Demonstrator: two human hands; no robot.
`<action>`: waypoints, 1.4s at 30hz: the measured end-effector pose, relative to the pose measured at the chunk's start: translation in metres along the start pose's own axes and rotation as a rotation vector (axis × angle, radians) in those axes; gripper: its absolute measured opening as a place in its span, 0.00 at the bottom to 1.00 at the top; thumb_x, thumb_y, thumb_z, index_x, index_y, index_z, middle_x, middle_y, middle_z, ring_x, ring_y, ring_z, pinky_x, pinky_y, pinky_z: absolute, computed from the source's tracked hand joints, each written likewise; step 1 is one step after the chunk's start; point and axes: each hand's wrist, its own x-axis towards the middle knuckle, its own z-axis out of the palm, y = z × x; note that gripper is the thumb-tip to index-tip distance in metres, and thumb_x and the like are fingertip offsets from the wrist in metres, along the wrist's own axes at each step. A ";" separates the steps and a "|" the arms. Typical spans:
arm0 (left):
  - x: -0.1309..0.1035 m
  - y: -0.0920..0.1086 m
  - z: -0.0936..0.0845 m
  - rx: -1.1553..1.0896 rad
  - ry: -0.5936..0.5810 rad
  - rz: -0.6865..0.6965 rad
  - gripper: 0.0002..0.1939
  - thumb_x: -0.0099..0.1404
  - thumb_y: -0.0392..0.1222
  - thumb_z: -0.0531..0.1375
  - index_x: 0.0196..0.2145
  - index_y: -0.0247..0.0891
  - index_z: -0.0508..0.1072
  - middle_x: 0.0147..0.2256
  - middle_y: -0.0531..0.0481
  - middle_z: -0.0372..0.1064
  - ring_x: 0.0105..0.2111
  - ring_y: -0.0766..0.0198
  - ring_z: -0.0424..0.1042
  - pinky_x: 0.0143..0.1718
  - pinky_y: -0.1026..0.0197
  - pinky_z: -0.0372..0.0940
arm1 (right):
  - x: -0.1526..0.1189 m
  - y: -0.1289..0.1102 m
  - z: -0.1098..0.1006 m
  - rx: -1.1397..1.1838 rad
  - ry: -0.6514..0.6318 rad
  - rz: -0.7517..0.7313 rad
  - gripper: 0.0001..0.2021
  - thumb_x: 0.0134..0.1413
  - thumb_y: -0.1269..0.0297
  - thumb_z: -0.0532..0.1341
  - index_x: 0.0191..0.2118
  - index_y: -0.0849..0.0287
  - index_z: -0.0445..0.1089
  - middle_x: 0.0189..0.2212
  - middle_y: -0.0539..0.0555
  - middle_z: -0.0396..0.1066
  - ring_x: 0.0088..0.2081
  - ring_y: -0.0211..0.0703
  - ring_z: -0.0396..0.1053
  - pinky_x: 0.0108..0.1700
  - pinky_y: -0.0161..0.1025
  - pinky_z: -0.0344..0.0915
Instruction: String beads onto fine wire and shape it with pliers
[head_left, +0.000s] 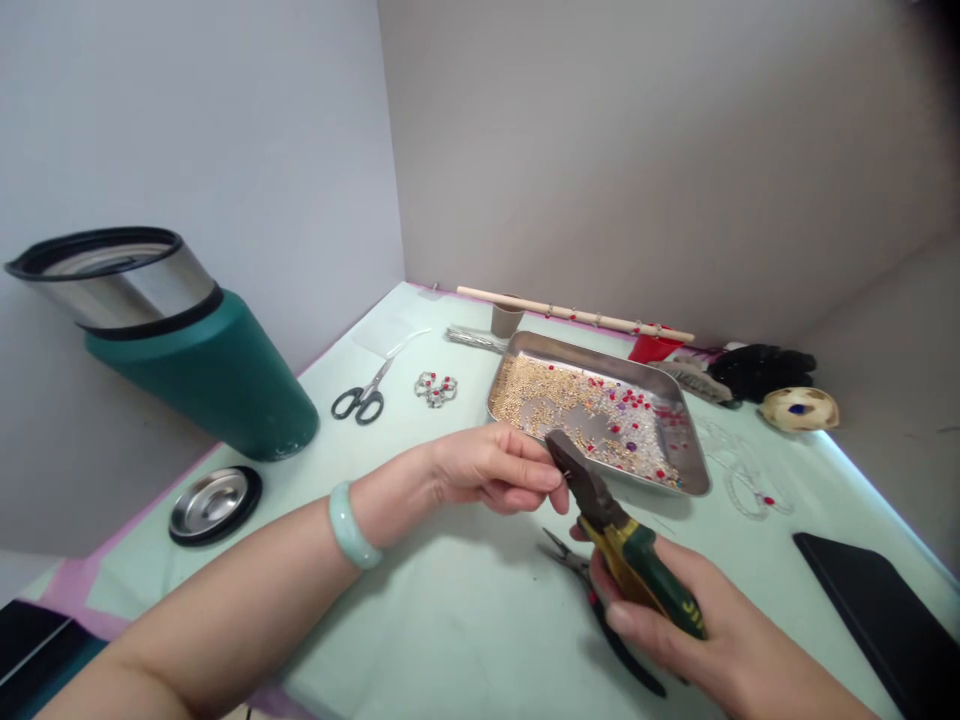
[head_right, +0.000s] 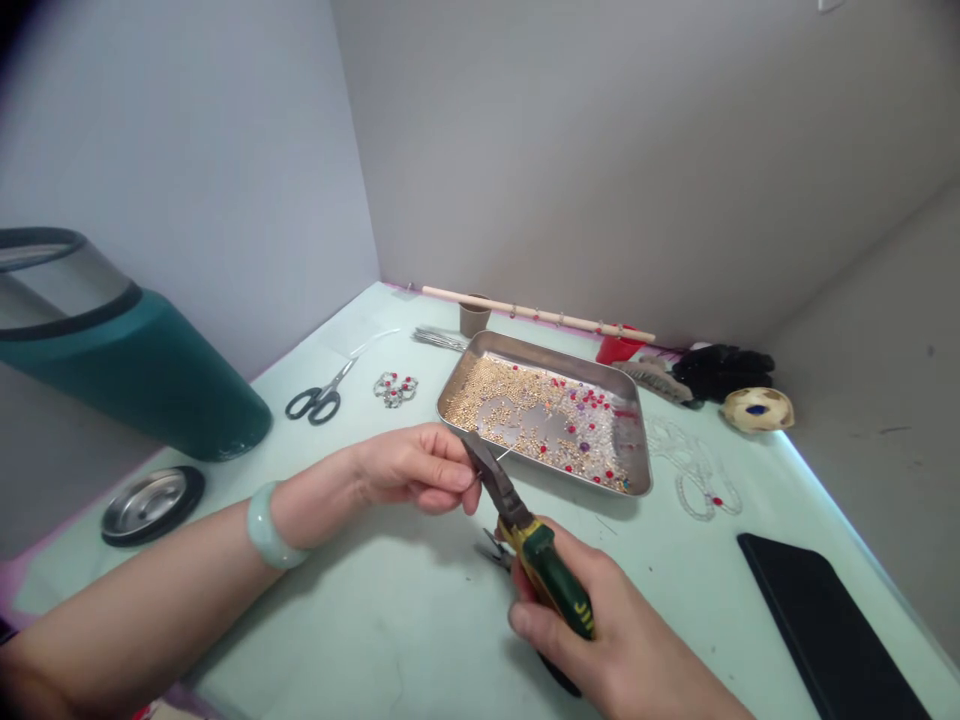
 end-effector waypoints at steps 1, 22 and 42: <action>0.001 0.000 0.000 0.026 0.023 -0.020 0.15 0.59 0.50 0.58 0.31 0.33 0.74 0.16 0.59 0.52 0.16 0.73 0.43 0.20 0.64 0.38 | 0.001 0.001 0.001 -0.028 0.024 0.004 0.08 0.55 0.58 0.56 0.33 0.56 0.65 0.27 0.51 0.69 0.28 0.43 0.67 0.29 0.37 0.66; 0.001 0.004 0.007 0.225 0.327 -0.090 0.12 0.59 0.46 0.58 0.32 0.33 0.75 0.17 0.58 0.56 0.16 0.73 0.47 0.19 0.66 0.42 | 0.007 0.004 0.005 -0.128 0.117 0.058 0.07 0.55 0.63 0.56 0.40 0.56 0.65 0.29 0.52 0.71 0.30 0.44 0.69 0.32 0.38 0.65; 0.004 -0.003 -0.005 -0.086 0.131 -0.035 0.13 0.59 0.47 0.62 0.32 0.31 0.74 0.15 0.59 0.54 0.14 0.75 0.43 0.16 0.64 0.34 | 0.006 0.000 0.000 0.342 -0.056 0.135 0.13 0.55 0.53 0.59 0.32 0.58 0.62 0.23 0.46 0.59 0.22 0.33 0.56 0.22 0.31 0.57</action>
